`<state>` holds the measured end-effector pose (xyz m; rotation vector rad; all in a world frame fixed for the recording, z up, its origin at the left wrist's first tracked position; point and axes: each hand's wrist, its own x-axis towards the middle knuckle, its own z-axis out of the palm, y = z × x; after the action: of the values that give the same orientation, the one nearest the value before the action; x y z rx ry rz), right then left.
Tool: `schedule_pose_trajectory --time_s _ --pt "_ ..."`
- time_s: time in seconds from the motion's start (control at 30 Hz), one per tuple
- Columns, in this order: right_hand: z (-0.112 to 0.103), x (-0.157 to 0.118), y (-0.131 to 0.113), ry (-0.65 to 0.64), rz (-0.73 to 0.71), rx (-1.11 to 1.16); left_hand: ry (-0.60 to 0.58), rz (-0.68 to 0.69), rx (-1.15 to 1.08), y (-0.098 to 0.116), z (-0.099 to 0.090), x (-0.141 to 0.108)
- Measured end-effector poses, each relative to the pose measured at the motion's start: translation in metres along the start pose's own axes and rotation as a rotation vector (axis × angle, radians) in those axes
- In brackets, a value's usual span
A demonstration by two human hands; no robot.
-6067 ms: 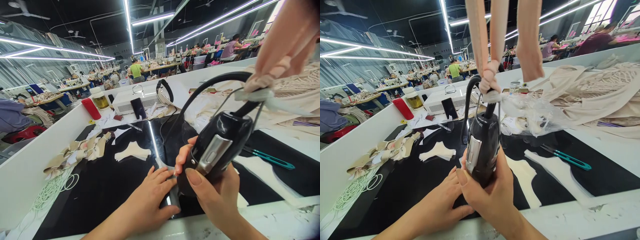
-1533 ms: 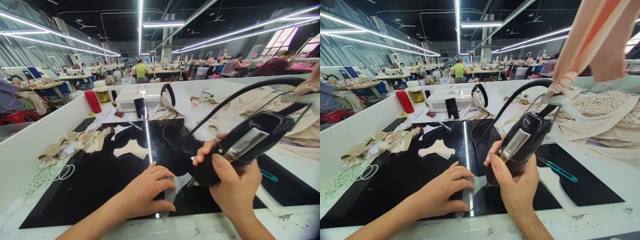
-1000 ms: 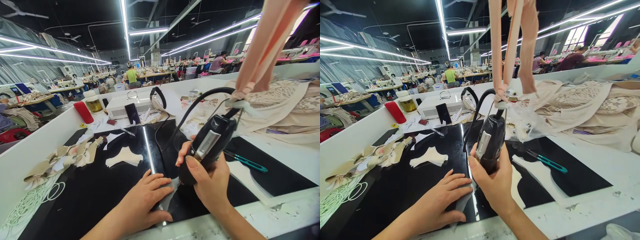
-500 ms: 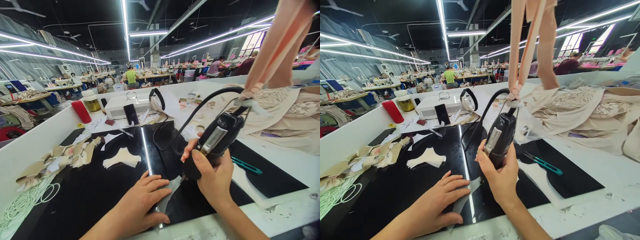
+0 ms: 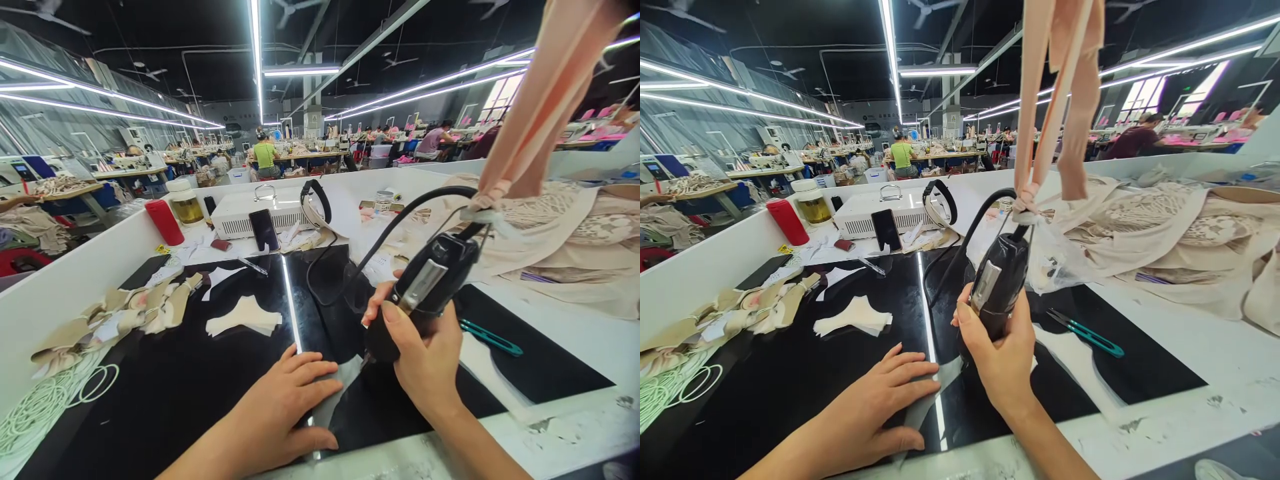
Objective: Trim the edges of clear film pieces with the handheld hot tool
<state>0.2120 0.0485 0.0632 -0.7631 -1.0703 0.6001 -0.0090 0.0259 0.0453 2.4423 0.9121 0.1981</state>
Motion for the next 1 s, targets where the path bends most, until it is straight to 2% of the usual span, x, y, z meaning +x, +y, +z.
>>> schedule_pose_trajectory --time_s 0.37,0.57,0.7,1.0 --pt "0.0 0.005 -0.001 0.008 0.011 0.042 0.09 -0.007 -0.058 -0.009 0.003 -0.004" --pt "0.005 0.006 -0.001 0.018 -0.004 0.022 0.293 -0.022 0.049 -0.019 0.011 -0.003" --pt "0.006 0.007 0.002 0.02 -0.003 0.002 0.381 -0.033 0.109 -0.027 0.017 -0.002" --pt "0.006 0.005 0.003 0.011 -0.005 -0.012 0.424 -0.077 0.124 -0.031 0.02 -0.003"
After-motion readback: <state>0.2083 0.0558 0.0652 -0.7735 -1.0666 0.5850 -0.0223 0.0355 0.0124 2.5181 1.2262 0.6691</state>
